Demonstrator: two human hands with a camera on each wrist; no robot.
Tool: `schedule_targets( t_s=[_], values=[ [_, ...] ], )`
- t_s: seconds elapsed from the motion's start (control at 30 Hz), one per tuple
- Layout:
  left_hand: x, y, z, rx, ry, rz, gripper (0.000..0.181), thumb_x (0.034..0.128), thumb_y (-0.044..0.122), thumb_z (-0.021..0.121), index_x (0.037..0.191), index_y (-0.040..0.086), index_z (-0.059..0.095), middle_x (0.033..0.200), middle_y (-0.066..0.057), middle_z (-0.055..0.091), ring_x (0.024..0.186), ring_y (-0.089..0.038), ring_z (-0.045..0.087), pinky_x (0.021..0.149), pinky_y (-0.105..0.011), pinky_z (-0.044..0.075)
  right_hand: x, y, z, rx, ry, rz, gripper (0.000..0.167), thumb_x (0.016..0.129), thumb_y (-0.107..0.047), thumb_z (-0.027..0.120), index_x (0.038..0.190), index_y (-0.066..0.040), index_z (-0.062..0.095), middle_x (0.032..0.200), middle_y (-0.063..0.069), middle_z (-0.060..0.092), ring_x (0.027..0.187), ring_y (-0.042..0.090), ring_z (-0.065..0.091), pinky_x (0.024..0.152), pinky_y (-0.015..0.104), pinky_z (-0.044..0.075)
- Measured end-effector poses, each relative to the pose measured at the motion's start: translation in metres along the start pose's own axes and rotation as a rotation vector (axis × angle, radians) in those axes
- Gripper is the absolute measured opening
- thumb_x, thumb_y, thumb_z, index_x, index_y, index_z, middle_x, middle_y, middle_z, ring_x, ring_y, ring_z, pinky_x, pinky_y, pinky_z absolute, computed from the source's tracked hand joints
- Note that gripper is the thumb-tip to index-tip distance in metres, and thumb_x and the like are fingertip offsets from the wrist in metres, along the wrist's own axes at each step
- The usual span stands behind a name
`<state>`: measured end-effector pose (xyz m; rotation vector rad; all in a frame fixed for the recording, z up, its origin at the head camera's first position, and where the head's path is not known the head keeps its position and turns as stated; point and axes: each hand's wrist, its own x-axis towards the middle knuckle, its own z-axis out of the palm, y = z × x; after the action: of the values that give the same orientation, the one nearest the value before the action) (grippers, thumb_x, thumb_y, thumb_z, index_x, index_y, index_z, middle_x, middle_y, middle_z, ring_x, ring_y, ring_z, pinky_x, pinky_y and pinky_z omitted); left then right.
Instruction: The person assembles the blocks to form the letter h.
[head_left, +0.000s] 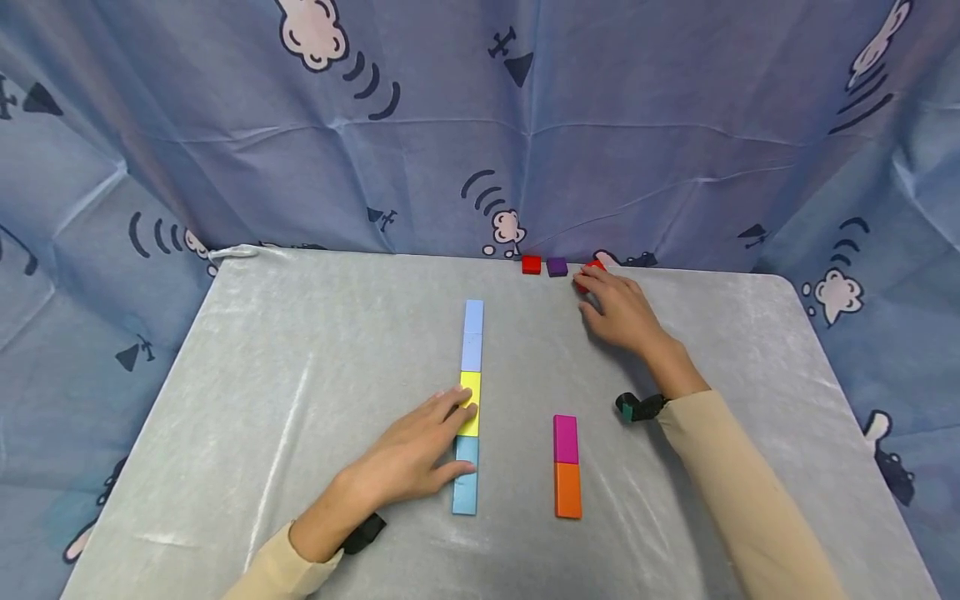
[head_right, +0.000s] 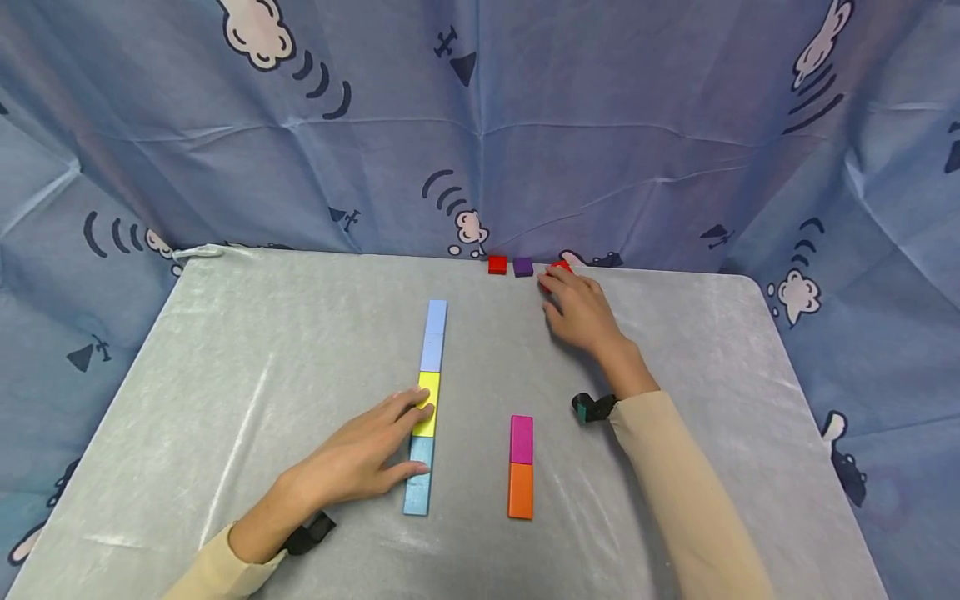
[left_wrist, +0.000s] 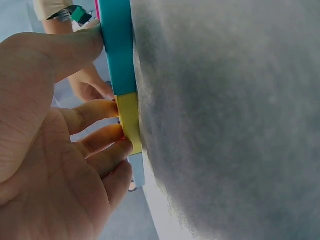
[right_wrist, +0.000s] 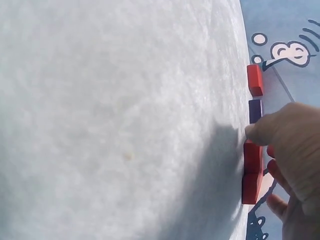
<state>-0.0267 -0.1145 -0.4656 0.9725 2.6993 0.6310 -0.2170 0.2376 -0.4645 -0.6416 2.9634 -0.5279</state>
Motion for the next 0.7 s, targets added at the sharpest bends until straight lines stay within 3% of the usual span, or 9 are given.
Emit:
schedule_targets(
  t_s=[0.23, 0.4, 0.7],
  values=[
    [0.000, 0.000, 0.000, 0.002, 0.006, 0.000, 0.073, 0.0993, 0.043, 0.074, 0.154, 0.002, 0.050, 0.166, -0.018, 0.043, 0.158, -0.031, 0.039, 0.134, -0.043, 0.032, 0.006, -0.003, -0.003, -0.041, -0.077, 0.004, 0.055, 0.102, -0.006, 0.057, 0.155, 0.007, 0.046, 0.165, 0.029, 0.041, 0.156, 0.045, 0.036, 0.130, 0.070, 0.023],
    [-0.001, 0.000, 0.000, 0.004, 0.010, -0.003, 0.073, 0.0993, 0.043, 0.074, 0.154, 0.002, 0.050, 0.166, -0.019, 0.043, 0.157, -0.032, 0.041, 0.134, -0.044, 0.032, 0.006, -0.008, -0.004, -0.072, -0.041, -0.027, 0.051, 0.101, -0.004, 0.058, 0.150, 0.007, 0.053, 0.155, 0.029, 0.050, 0.150, 0.044, 0.042, 0.130, 0.070, 0.023],
    [-0.001, 0.000, 0.000, 0.012, 0.014, 0.011, 0.073, 0.0990, 0.043, 0.074, 0.154, 0.002, 0.051, 0.165, -0.018, 0.044, 0.157, -0.031, 0.041, 0.134, -0.043, 0.031, 0.002, -0.012, -0.004, -0.076, -0.015, -0.008, 0.046, 0.101, -0.007, 0.061, 0.145, 0.005, 0.059, 0.147, 0.029, 0.057, 0.145, 0.044, 0.048, 0.132, 0.068, 0.020]
  ],
)
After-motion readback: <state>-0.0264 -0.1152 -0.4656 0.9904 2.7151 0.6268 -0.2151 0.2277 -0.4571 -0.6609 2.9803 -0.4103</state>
